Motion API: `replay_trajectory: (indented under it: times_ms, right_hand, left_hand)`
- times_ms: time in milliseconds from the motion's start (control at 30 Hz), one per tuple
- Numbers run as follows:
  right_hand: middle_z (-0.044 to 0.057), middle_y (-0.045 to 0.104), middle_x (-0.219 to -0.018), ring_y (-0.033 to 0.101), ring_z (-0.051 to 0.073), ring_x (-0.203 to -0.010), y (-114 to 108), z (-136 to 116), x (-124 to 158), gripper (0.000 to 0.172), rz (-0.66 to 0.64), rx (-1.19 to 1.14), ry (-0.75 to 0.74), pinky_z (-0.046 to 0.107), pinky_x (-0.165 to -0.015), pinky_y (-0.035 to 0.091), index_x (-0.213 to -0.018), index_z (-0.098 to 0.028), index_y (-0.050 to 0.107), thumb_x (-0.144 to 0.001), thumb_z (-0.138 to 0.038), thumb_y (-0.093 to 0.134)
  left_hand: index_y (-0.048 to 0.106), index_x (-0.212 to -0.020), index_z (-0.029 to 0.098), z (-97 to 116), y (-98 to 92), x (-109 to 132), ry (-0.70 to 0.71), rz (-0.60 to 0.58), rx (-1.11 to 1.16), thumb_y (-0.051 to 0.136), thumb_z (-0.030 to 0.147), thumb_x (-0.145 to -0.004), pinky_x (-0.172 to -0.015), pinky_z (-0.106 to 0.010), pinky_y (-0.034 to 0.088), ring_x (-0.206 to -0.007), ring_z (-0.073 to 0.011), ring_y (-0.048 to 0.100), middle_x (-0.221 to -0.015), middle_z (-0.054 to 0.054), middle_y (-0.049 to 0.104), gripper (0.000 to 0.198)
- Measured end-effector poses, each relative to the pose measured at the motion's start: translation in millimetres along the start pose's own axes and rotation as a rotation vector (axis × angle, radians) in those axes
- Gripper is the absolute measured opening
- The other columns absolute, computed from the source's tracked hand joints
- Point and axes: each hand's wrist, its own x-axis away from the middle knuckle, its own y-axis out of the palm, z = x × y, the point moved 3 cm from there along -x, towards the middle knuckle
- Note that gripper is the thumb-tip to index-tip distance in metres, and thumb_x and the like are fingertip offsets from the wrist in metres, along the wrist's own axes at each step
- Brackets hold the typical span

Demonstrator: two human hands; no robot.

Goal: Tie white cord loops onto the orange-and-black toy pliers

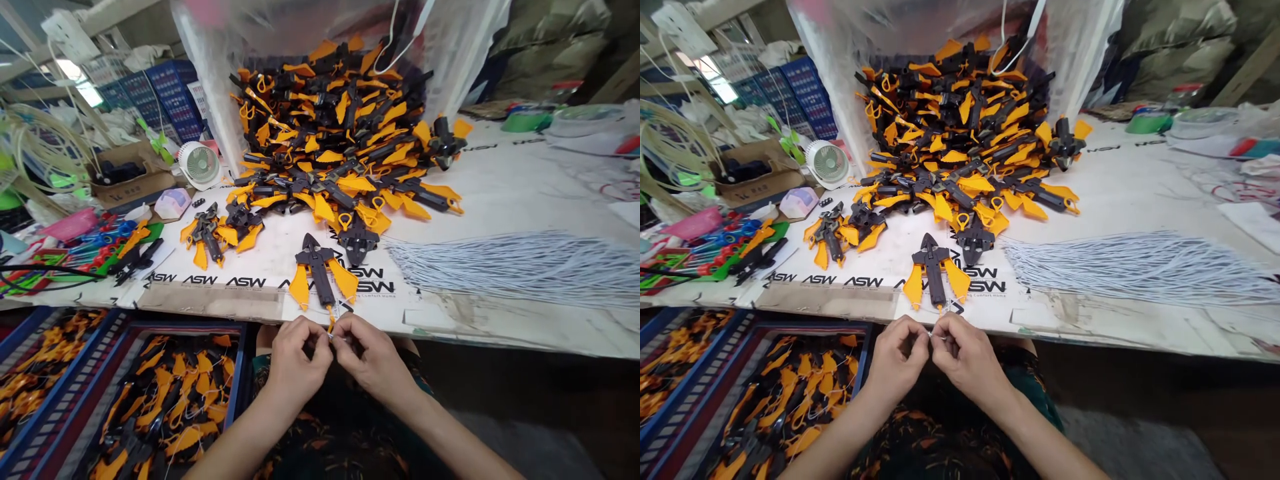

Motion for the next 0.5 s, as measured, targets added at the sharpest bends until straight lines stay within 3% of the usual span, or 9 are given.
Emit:
replay_trajectory:
  times_ms: [133,200,267,433,500]
  right_hand:
    - [0.0,0.051,-0.072,0.046,0.015,-0.064,-0.5,1.3,-0.5,0.018,-0.063,-0.141,0.024,0.026,-0.059,0.038,-0.078,-0.022,0.052,-0.091,-0.035,0.051]
    - [-0.001,0.047,-0.069,0.044,0.015,-0.062,0.3,5.0,-1.9,0.024,-0.092,-0.205,0.11,0.026,-0.057,0.036,-0.079,-0.021,0.052,-0.092,-0.041,0.051]
    - [-0.003,0.042,-0.064,0.039,0.014,-0.058,1.9,8.4,-3.6,0.029,-0.121,-0.259,0.194,0.025,-0.053,0.033,-0.08,-0.022,0.052,-0.093,-0.048,0.052]
    - [-0.007,0.036,-0.056,0.031,0.011,-0.05,5.0,8.4,-7.0,0.041,-0.174,-0.328,0.295,0.024,-0.047,0.026,-0.08,-0.021,0.051,-0.089,-0.061,0.055]
    - [-0.006,0.037,-0.056,0.032,0.011,-0.05,5.1,6.3,-7.3,0.045,-0.2,-0.36,0.318,0.024,-0.047,0.028,-0.08,-0.021,0.05,-0.088,-0.065,0.055]
  left_hand:
    - [0.057,-0.069,0.018,-5.8,2.7,-0.2,-0.166,-0.079,0.159,0.054,0.017,-0.08,-0.059,-0.023,0.041,-0.062,-0.0129,0.055,-0.066,0.001,0.062,0.011]
    - [0.058,-0.07,0.018,-7.0,1.6,-0.5,-0.138,-0.097,0.174,0.055,0.02,-0.084,-0.06,-0.023,0.042,-0.064,-0.0134,0.057,-0.067,0.001,0.063,0.014]
    - [0.061,-0.075,0.018,-6.4,-2.3,-1.2,-0.02,-0.07,0.129,0.057,0.022,-0.088,-0.063,-0.024,0.045,-0.069,-0.0144,0.059,-0.072,-0.001,0.065,0.014]
    - [0.066,-0.098,0.021,0.5,-11.8,-2.3,0.451,-0.042,-0.107,0.054,0.012,-0.092,-0.077,-0.031,0.047,-0.084,-0.0174,0.065,-0.089,-0.005,0.072,0.015]
    - [0.064,-0.093,0.02,0.5,-13.6,-4.1,0.491,-0.05,-0.154,0.054,0.011,-0.092,-0.076,-0.032,0.046,-0.082,-0.0176,0.065,-0.086,-0.005,0.071,0.014]
